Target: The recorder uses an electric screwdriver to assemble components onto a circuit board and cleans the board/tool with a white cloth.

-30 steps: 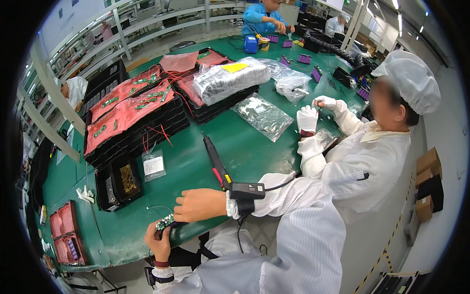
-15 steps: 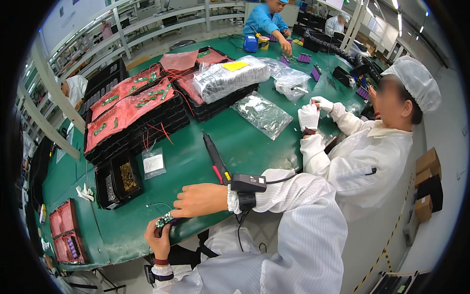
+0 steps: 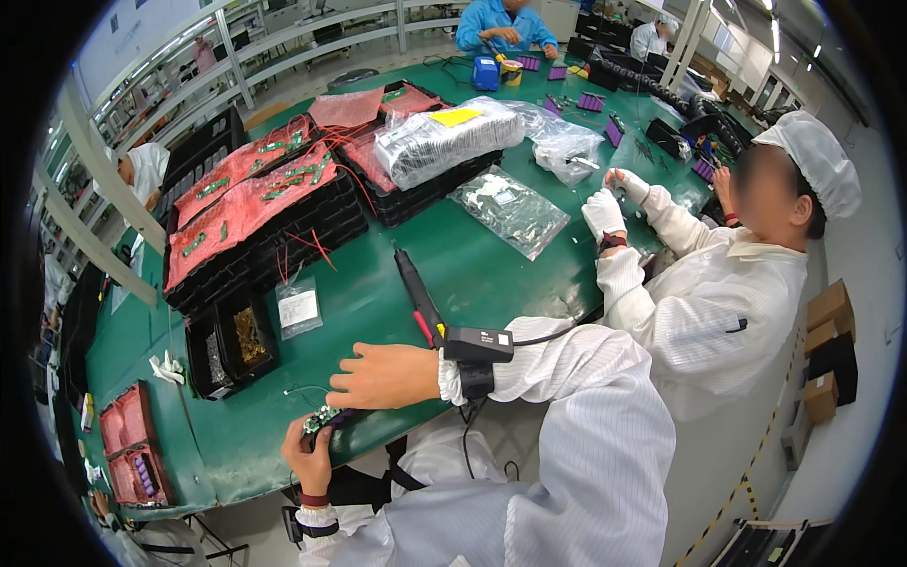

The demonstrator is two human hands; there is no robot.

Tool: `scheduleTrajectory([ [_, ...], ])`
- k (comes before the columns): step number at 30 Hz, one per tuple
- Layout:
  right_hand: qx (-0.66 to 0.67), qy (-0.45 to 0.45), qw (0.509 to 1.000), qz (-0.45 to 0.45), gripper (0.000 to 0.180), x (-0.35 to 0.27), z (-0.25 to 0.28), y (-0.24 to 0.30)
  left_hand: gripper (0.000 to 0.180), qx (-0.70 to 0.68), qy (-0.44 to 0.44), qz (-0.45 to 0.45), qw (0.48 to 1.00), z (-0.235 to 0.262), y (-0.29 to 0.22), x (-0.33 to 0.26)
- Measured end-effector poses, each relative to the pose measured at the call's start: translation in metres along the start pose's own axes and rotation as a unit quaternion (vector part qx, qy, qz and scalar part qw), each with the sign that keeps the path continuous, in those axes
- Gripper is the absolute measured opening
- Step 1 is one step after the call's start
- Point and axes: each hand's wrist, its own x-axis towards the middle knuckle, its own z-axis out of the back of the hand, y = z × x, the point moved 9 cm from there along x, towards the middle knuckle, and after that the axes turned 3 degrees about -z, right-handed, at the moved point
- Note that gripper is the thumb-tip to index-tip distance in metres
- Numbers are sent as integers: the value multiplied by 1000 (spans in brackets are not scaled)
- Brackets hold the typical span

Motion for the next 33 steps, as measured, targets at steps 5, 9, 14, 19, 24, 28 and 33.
scheduleTrajectory([
  [5, 42, 29, 998, 46, 11, 0, 0, 6, 28, -18, -2, 14, 1000, 0, 0, 1],
  [9, 42, 29, 998, 45, 10, 2, -3, 5, 28, -15, -3, 10, 1000, -1, 0, 2],
  [14, 59, 13, 998, 35, 9, 5, 0, 3, 28, -17, -2, 10, 1000, -1, -1, 1],
  [19, 3, 1, 998, 68, 8, 9, -4, 11, 28, -18, 5, 18, 1000, -1, -2, 1],
  [24, -53, -51, 992, 101, 7, 8, 1, 9, 28, -17, 16, 19, 1000, -3, -1, 2],
  [28, -60, -68, 990, 105, 9, 6, -1, 6, 27, -29, 1, 23, 999, -3, 1, 2],
  [33, -82, -64, 990, 101, 11, 2, -3, 9, 28, 4, 38, 7, 999, -1, 4, -1],
])
